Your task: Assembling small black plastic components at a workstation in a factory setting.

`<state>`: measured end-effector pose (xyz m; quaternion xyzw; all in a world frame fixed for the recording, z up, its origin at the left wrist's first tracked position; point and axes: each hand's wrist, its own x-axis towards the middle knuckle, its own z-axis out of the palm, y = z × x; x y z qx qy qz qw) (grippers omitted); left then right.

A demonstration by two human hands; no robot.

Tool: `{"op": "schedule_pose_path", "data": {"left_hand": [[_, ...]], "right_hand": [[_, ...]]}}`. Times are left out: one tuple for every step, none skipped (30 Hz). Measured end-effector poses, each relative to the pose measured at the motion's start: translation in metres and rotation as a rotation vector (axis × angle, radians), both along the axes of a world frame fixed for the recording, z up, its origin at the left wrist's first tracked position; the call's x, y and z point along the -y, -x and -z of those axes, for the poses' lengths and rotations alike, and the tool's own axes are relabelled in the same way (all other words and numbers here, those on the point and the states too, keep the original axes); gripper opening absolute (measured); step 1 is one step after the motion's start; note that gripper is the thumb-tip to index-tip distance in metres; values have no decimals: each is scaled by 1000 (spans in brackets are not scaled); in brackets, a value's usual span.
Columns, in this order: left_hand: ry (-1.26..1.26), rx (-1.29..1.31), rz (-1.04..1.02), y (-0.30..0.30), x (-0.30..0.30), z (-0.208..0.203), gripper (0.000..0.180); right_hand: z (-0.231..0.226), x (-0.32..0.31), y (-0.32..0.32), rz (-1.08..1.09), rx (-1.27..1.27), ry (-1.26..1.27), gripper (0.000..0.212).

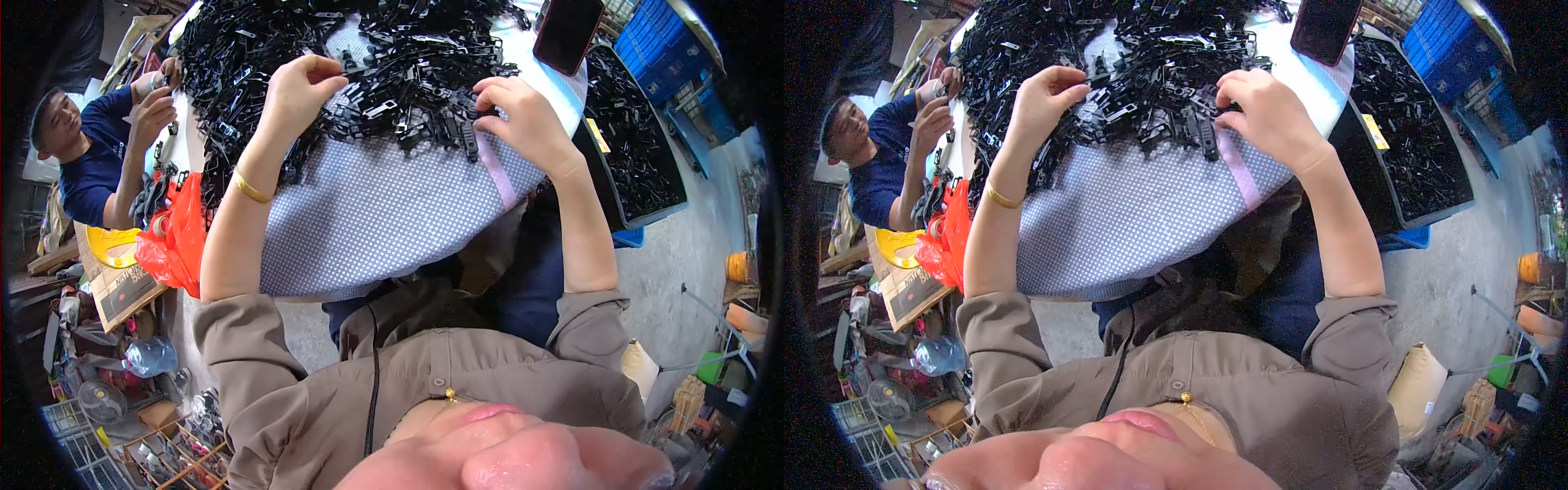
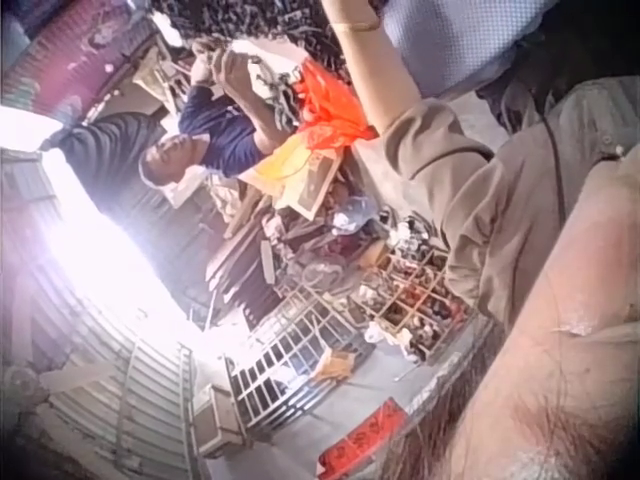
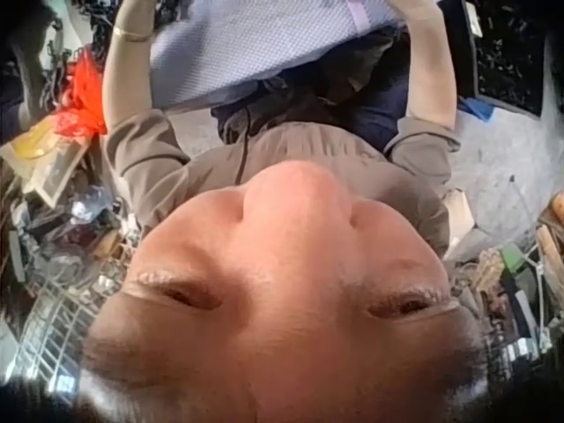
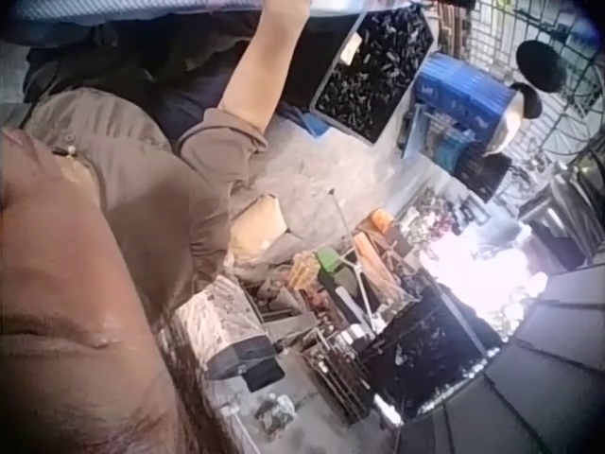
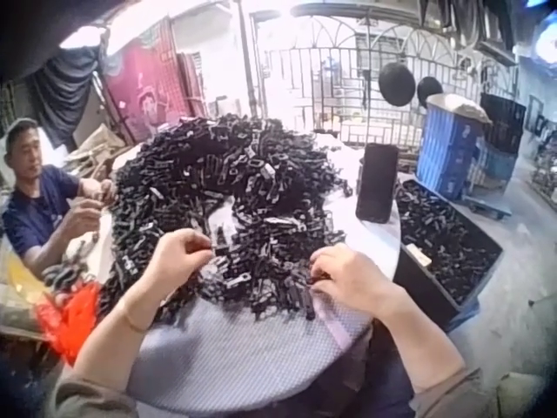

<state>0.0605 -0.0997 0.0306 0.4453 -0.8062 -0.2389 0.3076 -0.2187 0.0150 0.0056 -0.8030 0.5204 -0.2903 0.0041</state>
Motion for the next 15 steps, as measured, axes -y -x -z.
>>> {"op": "schedule_pose_path", "data": {"left_hand": [[137, -11, -12, 1, -5, 0, 18], [276, -21, -23, 4, -13, -3, 16], [469, 14, -65, 12, -25, -10, 12], [648, 1, -56, 19, -33, -14, 11], [773, 18, 12, 20, -43, -19, 13], [897, 32, 85, 21, -51, -21, 14], [882, 32, 234, 23, -60, -20, 12], [861, 18, 396, 31, -68, -14, 10], [678, 64, 449, 36, -86, -11, 7], [493, 107, 499, 39, -100, -9, 5], [539, 343, 653, 38, -105, -12, 11], [580, 583, 804, 39, -108, -15, 18], [609, 594, 857, 40, -108, -8, 18], [609, 590, 860, 41, -108, -8, 18], [520, 455, 877, 40, -109, -9, 20]], "right_hand": [[0, 0, 2, 1, 0, 2, 17], [-2, -1, 5, -27, -7, 12, 16], [0, -2, 9, -48, -14, 16, 15], [0, -3, 10, -40, -14, 13, 15], [-2, -4, 7, -27, -24, 61, 14], [-3, -4, 4, -10, -38, 109, 13], [-5, -3, 2, -12, -38, 109, 13], [-5, -5, 4, 14, -32, 155, 13], [-6, -5, 3, 22, -18, 205, 12], [-6, -6, 3, 19, -19, 204, 12], [-7, -9, 3, 44, -47, 148, 12], [-8, -11, 4, 70, -74, 92, 12], [-7, -11, 5, 40, -105, 129, 11], [-7, -13, 5, 43, -107, 127, 11], [-7, -15, 6, 34, -84, 117, 11]]}}
